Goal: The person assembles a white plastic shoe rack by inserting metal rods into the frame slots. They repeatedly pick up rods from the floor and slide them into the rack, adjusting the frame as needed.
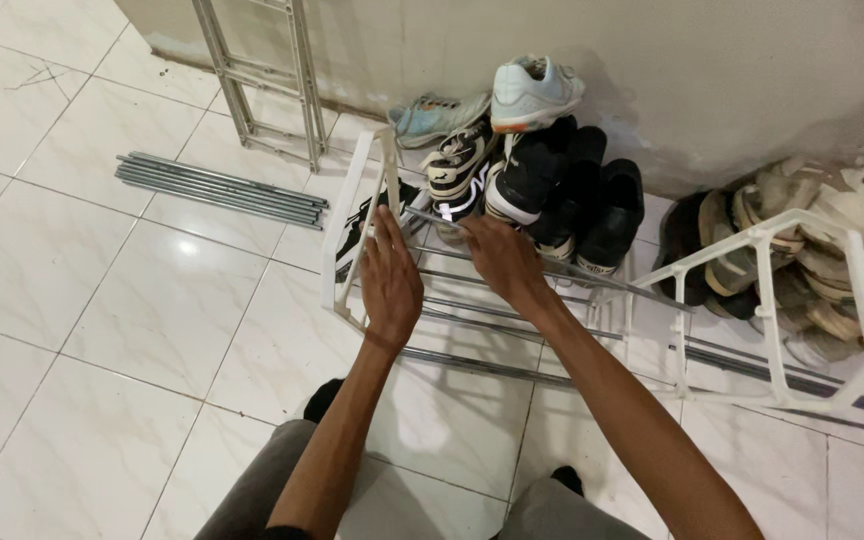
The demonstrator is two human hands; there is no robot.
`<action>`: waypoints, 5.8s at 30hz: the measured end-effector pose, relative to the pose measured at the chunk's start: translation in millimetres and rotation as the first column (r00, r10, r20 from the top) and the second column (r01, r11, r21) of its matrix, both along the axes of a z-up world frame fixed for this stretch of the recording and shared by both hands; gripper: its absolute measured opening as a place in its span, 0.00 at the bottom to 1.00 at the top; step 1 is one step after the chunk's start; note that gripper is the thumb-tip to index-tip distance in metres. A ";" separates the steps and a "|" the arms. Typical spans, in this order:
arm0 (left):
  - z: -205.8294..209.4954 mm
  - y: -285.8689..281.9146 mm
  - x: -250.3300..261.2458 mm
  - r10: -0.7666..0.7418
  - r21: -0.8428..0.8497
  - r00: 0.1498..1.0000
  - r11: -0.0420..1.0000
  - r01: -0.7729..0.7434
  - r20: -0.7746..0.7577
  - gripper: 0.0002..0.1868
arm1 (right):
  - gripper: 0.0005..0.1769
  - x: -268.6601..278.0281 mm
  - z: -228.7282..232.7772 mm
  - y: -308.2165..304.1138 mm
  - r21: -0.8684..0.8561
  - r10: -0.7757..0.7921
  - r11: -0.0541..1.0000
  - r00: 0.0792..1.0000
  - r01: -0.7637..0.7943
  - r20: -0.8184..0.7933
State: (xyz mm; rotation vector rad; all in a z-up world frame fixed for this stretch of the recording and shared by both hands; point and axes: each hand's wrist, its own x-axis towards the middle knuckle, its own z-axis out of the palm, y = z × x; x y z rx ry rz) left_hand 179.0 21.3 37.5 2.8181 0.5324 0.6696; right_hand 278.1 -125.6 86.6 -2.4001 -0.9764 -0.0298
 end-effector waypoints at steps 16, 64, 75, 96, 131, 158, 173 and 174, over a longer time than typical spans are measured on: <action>5.8 -4.1 -1.4 0.019 -0.038 0.999 0.999 -0.017 0.037 0.40 | 0.10 3.5 -4.9 2.2 0.019 0.028 0.999 0.999 -0.028 0.024; 14.9 -0.3 -5.4 -0.056 -0.298 0.998 0.953 0.059 0.019 0.50 | 0.09 17.8 -2.2 3.8 0.018 0.075 0.997 0.995 -0.074 -0.059; 9.0 7.2 -1.3 -0.090 -0.373 0.995 0.923 0.096 0.033 0.52 | 0.17 59.8 -29.4 1.6 -0.060 0.148 0.983 0.945 -0.173 -0.293; -11.9 9.5 1.6 -0.102 -0.358 0.985 0.922 0.145 0.136 0.52 | 0.08 3.4 -26.2 25.9 0.217 0.028 0.974 0.979 -0.073 0.204; -7.6 22.8 -2.3 -0.135 -0.291 0.977 0.940 0.180 0.167 0.48 | 0.11 5.6 -33.6 38.2 0.220 0.002 0.975 0.997 -0.020 0.079; -1.0 -144.1 51.2 -0.510 -0.084 0.812 0.830 0.551 0.284 0.22 | 0.15 -42.3 -11.9 -156.7 0.060 -0.488 0.869 0.829 0.492 0.275; 4.0 -189.8 91.1 -0.701 0.076 0.690 0.709 0.701 0.181 0.24 | 0.22 12.5 -53.1 -215.1 0.260 -0.776 0.598 0.629 0.758 -0.049; 5.8 -192.0 95.8 -0.714 0.059 0.675 0.694 0.717 0.186 0.23 | 0.19 15.3 -54.3 -216.2 0.233 -0.786 0.587 0.615 0.775 -0.065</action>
